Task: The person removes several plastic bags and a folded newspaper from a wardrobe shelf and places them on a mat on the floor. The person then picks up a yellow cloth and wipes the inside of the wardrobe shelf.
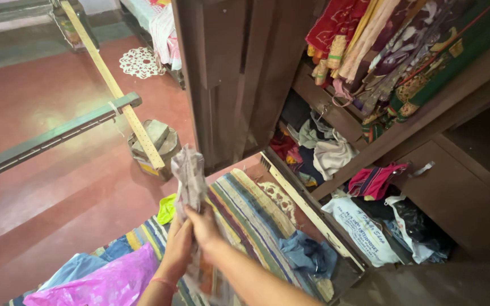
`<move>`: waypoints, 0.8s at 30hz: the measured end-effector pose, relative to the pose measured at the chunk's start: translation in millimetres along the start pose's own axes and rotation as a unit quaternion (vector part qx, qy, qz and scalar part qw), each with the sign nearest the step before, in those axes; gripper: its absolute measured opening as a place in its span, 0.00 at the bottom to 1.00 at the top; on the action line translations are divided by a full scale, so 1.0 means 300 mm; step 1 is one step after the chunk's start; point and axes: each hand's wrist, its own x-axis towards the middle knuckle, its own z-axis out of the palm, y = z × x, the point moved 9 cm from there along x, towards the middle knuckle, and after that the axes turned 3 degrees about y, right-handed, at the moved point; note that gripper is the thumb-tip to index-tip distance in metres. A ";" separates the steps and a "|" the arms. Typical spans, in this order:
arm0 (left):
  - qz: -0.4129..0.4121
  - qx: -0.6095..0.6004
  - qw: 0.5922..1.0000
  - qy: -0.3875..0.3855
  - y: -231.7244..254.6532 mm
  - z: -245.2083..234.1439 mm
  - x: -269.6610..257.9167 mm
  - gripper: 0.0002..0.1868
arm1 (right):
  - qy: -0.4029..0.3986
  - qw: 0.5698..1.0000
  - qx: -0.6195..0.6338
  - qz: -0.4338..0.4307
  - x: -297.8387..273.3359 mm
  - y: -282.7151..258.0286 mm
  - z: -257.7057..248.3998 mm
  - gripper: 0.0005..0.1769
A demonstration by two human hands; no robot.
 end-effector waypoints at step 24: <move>0.119 0.179 0.977 -0.007 -0.008 0.035 0.049 0.18 | 0.061 0.980 -0.027 -0.188 0.090 -0.131 -0.131 0.18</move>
